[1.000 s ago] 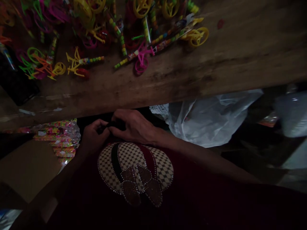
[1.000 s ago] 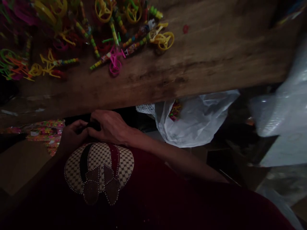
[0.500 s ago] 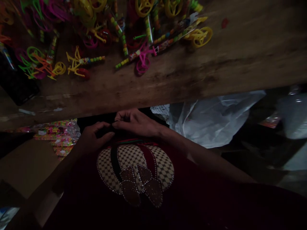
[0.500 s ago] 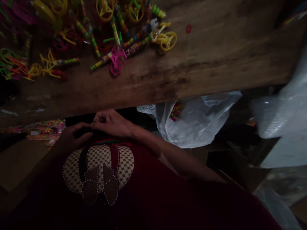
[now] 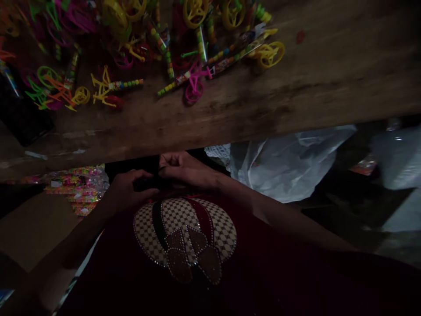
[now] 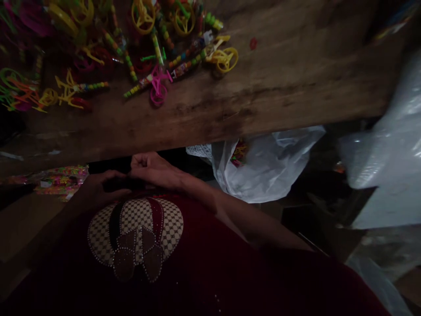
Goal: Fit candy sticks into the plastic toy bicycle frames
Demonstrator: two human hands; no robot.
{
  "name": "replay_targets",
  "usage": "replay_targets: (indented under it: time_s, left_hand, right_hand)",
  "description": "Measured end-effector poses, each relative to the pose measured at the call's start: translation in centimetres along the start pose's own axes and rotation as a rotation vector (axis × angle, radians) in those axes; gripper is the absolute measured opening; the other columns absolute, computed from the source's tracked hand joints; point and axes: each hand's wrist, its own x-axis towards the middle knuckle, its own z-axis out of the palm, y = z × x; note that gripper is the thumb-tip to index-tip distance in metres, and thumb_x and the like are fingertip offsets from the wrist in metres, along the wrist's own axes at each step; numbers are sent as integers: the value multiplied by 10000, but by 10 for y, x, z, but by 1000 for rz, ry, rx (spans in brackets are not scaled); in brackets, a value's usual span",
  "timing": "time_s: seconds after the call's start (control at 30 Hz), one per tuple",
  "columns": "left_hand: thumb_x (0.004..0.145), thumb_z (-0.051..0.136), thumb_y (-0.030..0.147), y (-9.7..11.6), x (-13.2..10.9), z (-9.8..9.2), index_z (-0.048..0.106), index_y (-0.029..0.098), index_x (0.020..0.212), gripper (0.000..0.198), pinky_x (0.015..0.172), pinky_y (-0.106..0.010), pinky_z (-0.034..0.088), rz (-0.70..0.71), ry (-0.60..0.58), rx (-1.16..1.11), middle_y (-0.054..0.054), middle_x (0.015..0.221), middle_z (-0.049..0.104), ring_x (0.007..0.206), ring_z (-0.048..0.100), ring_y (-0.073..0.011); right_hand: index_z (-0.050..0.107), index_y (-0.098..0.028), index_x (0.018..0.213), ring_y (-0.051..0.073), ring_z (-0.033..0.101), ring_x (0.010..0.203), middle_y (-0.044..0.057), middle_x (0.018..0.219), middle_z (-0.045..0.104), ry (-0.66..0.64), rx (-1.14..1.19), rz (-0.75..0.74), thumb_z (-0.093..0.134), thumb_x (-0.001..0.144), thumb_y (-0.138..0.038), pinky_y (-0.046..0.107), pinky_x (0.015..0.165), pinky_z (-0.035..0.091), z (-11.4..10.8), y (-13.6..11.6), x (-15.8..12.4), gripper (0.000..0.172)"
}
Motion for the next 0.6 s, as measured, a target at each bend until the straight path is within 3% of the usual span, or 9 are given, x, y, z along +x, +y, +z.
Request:
replay_targets:
  time_s: [0.1,0.23,0.33,0.47,0.6]
  left_hand:
    - [710,770,396,-1,1,3,741,218,969,315,822,-359,555,30,10,-22,-39,939,758,859,696,-216]
    - [696,781,340,-1,0,12,724,218,994,326,830,-337,560,-38,20,-222,-31,936,755,869,695,-198]
    - [701,777,332,-2,-2,16,727,213,1011,335,853,-339,552,-35,31,-265,-42,961,746,900,693,-198]
    - [727,754,316,-2,-3,16,737,229,1021,307,807,-335,544,32,60,-46,-41,949,727,863,678,-194]
    - [748,741,281,-4,-3,15,732,222,1029,287,797,-320,527,160,90,125,-46,945,738,863,658,-194]
  right_hand:
    - [550,-179,704,61,443,547,-55,625,525,-10,-367,-66,708,767,-330,198,491,319,-7,-8,-6,228]
    - [678,-167,817,102,541,627,-3,719,639,-98,-672,-23,654,846,-395,229,551,361,-10,-16,-11,230]
    - [680,-177,838,107,548,603,-2,713,646,-71,-783,16,676,826,-407,234,536,353,-6,-19,-13,230]
    - [652,-176,760,113,521,552,-1,634,607,-35,-894,36,677,815,-436,250,508,320,-1,-19,-13,267]
    - [614,-181,711,97,475,541,-27,602,558,-36,-793,63,637,834,-394,245,515,313,-4,-12,-12,247]
